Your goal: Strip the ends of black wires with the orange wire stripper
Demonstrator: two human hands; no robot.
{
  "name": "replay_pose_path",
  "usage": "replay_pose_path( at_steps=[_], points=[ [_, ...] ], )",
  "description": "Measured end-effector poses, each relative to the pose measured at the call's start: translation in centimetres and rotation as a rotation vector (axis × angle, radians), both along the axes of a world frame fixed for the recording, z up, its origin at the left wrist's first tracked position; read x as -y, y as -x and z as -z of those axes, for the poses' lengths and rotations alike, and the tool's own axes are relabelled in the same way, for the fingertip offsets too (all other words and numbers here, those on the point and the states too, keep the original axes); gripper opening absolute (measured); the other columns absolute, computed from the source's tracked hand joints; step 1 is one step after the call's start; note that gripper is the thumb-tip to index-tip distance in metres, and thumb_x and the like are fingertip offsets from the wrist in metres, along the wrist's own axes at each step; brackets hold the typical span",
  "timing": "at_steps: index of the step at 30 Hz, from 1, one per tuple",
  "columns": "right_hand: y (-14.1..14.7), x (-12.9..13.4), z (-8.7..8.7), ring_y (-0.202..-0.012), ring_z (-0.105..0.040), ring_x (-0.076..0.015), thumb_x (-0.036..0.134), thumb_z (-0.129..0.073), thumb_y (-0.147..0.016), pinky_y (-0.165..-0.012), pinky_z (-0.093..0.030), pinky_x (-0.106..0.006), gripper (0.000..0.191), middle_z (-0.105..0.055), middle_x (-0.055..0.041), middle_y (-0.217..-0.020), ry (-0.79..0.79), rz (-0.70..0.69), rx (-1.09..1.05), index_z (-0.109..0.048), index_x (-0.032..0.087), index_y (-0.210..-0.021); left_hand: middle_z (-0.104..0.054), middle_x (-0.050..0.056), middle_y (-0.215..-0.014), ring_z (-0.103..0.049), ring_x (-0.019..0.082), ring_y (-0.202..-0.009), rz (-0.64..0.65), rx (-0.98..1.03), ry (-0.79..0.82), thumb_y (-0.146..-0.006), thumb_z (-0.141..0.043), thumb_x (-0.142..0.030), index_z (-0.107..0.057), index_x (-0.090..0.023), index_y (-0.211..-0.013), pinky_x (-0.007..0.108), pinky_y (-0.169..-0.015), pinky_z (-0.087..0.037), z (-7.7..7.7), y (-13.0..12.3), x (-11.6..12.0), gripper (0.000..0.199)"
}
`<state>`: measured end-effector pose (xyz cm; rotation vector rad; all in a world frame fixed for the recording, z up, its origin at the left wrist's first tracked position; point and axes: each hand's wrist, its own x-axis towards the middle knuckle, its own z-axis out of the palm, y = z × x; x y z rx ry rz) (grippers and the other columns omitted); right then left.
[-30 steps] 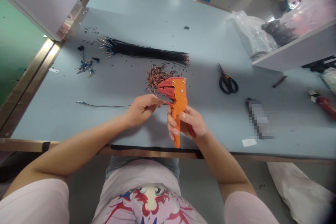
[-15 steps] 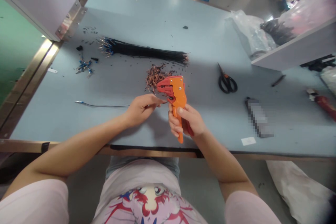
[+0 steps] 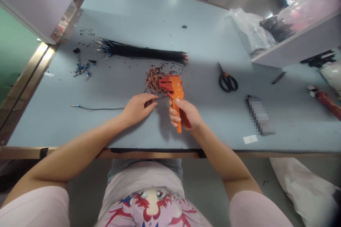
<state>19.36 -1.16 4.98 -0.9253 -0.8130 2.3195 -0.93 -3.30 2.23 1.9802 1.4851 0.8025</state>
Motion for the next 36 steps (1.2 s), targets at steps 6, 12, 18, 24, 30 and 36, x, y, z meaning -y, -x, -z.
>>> replay_pose_path(
  at_steps=[6,12,18,24,30,36],
  points=[
    [-0.1,-1.3,1.5,-0.035,-0.027,-0.0036,0.041,-0.054,-0.087,-0.032,-0.033,-0.015,0.024,-0.038,0.0095,-0.051,0.069,0.083,-0.044,-0.048,0.019,-0.081,-0.070,0.007,-0.104,-0.065,0.021,-0.093,0.038,-0.082,-0.004,-0.089,-0.043,-0.026,-0.067,-0.017,-0.107,0.034,-0.086,-0.049,0.3,0.1,0.0,0.031],
    [-1.3,-2.3,0.7,-0.054,-0.051,-0.0101,0.046,-0.047,-0.089,-0.054,-0.053,-0.028,0.029,-0.053,0.0020,-0.069,0.014,0.097,-0.163,-0.052,0.018,-0.090,-0.071,0.007,-0.099,-0.065,0.021,-0.087,-0.053,-0.148,-0.037,-0.087,-0.046,-0.027,-0.067,-0.018,-0.102,0.031,-0.076,-0.048,0.2,1.7,-0.9,0.028],
    [-1.7,-2.0,-0.2,-0.075,-0.061,-0.0176,0.043,-0.044,-0.089,-0.071,-0.056,-0.038,0.027,-0.061,-0.0038,-0.084,-0.112,0.128,-0.208,-0.055,0.018,-0.094,-0.064,0.000,-0.056,-0.056,0.015,-0.053,-0.110,-0.166,0.127,-0.085,-0.046,-0.027,-0.063,-0.019,-0.082,0.025,-0.055,-0.041,-0.8,3.9,-1.9,0.019],
    [-1.4,-1.9,0.2,-0.074,-0.063,-0.0175,0.036,-0.050,-0.087,-0.072,-0.056,-0.039,0.019,-0.063,-0.0038,-0.085,-0.092,0.170,-0.194,-0.053,0.018,-0.094,-0.062,0.008,-0.117,-0.052,0.023,-0.116,0.110,-0.100,-0.083,-0.086,-0.047,-0.025,-0.064,-0.018,-0.088,0.040,-0.099,-0.040,-0.8,1.8,-1.3,0.019],
    [-1.8,-2.1,0.2,-0.075,-0.065,-0.0185,0.032,-0.055,-0.082,-0.073,-0.057,-0.039,0.020,-0.065,-0.0040,-0.084,-0.085,0.176,-0.205,-0.053,0.018,-0.097,-0.066,0.006,-0.093,-0.061,0.017,-0.087,-0.245,-0.030,-0.132,-0.088,-0.044,-0.026,-0.062,-0.018,-0.094,0.032,-0.082,-0.048,-0.1,2.4,-1.6,0.020],
    [-1.4,-1.3,0.7,-0.080,-0.069,-0.0230,0.030,-0.068,-0.075,-0.068,-0.058,-0.038,0.032,-0.066,-0.0066,-0.086,-0.103,-0.068,-0.174,-0.052,0.015,-0.098,-0.068,0.008,-0.095,-0.060,0.024,-0.102,-0.148,-0.206,-0.069,-0.087,-0.043,-0.026,-0.062,-0.019,-0.087,0.038,-0.089,-0.045,0.3,2.6,-2.0,0.020]
  ],
)
